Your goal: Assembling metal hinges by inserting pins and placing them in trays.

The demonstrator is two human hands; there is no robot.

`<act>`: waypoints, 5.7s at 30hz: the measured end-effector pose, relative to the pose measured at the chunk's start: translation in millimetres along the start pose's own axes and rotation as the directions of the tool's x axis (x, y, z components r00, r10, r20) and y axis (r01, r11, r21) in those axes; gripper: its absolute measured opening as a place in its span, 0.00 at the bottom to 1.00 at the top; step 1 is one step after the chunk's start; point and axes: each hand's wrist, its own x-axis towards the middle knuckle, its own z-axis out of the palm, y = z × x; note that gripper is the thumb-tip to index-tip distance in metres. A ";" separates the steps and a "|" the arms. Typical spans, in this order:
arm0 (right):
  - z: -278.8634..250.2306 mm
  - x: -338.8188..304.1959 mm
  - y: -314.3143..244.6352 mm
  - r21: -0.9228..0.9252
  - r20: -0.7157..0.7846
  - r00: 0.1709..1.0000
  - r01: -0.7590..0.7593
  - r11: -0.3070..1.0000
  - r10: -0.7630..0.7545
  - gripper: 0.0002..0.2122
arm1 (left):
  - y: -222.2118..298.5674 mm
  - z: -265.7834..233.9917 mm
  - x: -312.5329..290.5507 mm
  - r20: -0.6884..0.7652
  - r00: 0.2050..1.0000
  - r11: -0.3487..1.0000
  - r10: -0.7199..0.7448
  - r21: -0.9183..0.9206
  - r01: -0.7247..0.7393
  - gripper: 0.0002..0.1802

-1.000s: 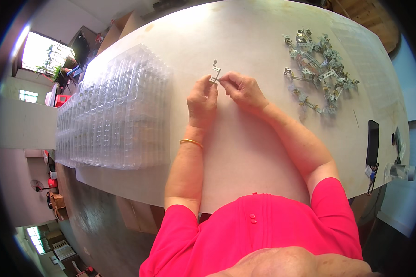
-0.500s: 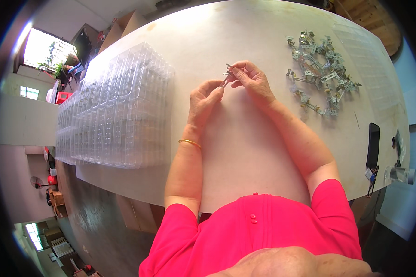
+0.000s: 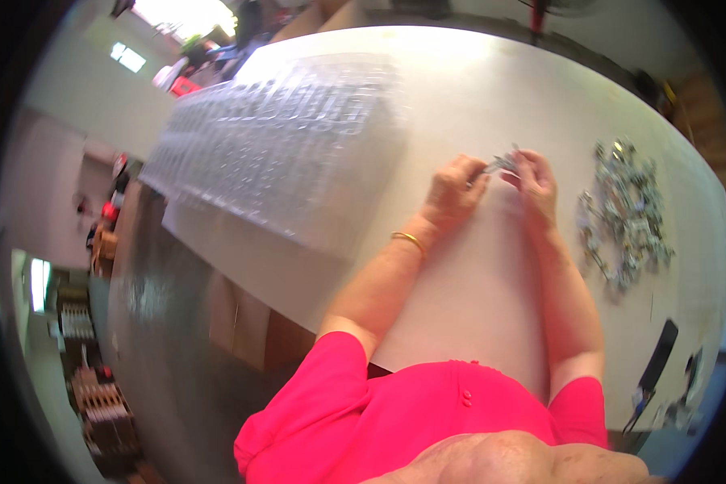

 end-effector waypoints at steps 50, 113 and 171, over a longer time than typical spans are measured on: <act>-2.9 1.2 7.2 -0.117 0.152 0.988 0.047 0.992 -0.029 0.05 | -3.6 -386.8 7.4 -0.384 0.869 0.616 -0.311 0.615 0.493 0.10; 12.0 -9.3 15.4 -0.487 0.234 0.927 0.372 0.790 -0.292 0.05 | 140.9 88.6 26.4 0.520 0.854 0.904 0.022 0.354 -0.239 0.15; -1.1 11.9 25.5 -0.503 0.064 0.982 0.187 0.844 -0.180 0.05 | 9.0 -12.8 -33.3 -0.110 0.978 0.984 -0.176 -0.055 0.171 0.08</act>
